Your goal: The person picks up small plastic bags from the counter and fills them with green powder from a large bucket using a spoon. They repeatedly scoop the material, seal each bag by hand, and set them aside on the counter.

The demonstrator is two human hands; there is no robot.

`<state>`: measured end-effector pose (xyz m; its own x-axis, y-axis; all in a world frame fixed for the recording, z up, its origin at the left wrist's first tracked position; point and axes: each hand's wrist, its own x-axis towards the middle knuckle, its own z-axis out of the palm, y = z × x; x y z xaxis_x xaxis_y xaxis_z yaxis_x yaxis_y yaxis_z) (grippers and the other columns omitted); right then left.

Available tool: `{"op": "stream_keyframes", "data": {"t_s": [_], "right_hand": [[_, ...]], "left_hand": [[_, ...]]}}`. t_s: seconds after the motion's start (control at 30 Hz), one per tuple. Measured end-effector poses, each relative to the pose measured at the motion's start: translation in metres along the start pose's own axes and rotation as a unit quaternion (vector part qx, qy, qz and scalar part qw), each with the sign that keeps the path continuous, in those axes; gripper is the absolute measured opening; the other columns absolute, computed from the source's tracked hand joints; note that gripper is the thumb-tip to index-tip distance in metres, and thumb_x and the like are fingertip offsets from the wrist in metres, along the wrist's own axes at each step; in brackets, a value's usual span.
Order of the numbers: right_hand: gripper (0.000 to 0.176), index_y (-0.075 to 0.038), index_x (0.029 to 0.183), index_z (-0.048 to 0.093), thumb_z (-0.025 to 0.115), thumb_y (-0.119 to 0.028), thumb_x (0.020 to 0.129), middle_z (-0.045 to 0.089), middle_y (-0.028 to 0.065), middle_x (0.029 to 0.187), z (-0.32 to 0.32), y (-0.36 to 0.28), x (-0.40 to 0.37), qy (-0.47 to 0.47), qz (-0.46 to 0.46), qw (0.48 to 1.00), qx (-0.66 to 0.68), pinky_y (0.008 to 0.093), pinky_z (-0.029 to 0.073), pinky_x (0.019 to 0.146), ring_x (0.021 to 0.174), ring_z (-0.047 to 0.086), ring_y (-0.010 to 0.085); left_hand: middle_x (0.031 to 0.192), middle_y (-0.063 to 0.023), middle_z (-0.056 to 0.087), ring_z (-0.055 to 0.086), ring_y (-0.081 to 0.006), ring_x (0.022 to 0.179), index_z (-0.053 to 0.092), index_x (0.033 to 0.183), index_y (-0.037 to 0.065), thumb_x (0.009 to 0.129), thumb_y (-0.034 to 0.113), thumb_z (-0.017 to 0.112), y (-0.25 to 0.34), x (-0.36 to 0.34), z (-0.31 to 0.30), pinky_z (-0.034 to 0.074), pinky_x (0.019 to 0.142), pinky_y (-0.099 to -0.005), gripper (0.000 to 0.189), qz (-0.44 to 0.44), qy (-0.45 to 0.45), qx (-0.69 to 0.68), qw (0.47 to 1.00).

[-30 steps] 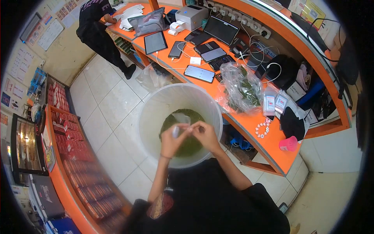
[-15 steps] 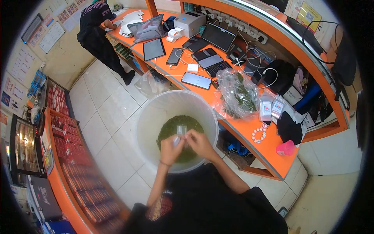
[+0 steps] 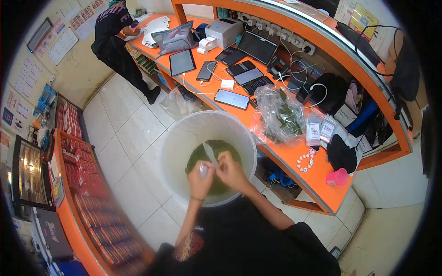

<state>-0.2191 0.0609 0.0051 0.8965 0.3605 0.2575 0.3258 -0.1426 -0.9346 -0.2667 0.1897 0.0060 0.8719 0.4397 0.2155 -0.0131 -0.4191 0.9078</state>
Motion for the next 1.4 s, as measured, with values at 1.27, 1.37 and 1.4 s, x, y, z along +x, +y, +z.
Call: {"op": "stream_keyframes", "data": {"t_s": [1.27,1.37,1.4], "right_hand": [[0.028,0.006,0.083,0.061,0.052,-0.020,0.093,0.063,0.0280,0.081,0.127,0.122,0.083,-0.311,-0.080,0.941,-0.106,0.0541,0.048,0.072,0.085,0.062,0.0470],[0.031,0.006,0.091,0.060,0.050,-0.023,0.096,0.063,0.0279,0.085,0.137,0.143,0.056,-0.392,0.025,0.915,-0.093,0.0523,0.049,0.074,0.083,0.064,0.0437],[0.032,0.007,0.094,0.059,0.048,-0.023,0.097,0.064,0.0266,0.086,0.141,0.145,0.048,-0.438,0.081,0.893,-0.054,0.0510,0.050,0.074,0.080,0.066,0.0414]], "left_hand": [[0.126,-0.0199,0.056,0.059,-0.0090,0.075,0.041,0.137,-0.001,0.079,0.003,0.075,-0.033,0.024,-0.081,0.049,0.072,-0.0235,0.067,0.026,0.123,-0.156,0.980],[0.127,-0.0199,0.056,0.059,-0.0093,0.077,0.040,0.138,0.000,0.079,0.003,0.076,-0.033,0.029,-0.081,0.049,0.072,-0.0239,0.069,0.052,0.109,-0.134,0.984],[0.128,-0.0199,0.056,0.060,-0.0095,0.077,0.040,0.138,0.000,0.079,0.004,0.076,-0.032,0.029,-0.081,0.049,0.073,-0.0243,0.069,0.040,0.103,-0.131,0.985]]}}
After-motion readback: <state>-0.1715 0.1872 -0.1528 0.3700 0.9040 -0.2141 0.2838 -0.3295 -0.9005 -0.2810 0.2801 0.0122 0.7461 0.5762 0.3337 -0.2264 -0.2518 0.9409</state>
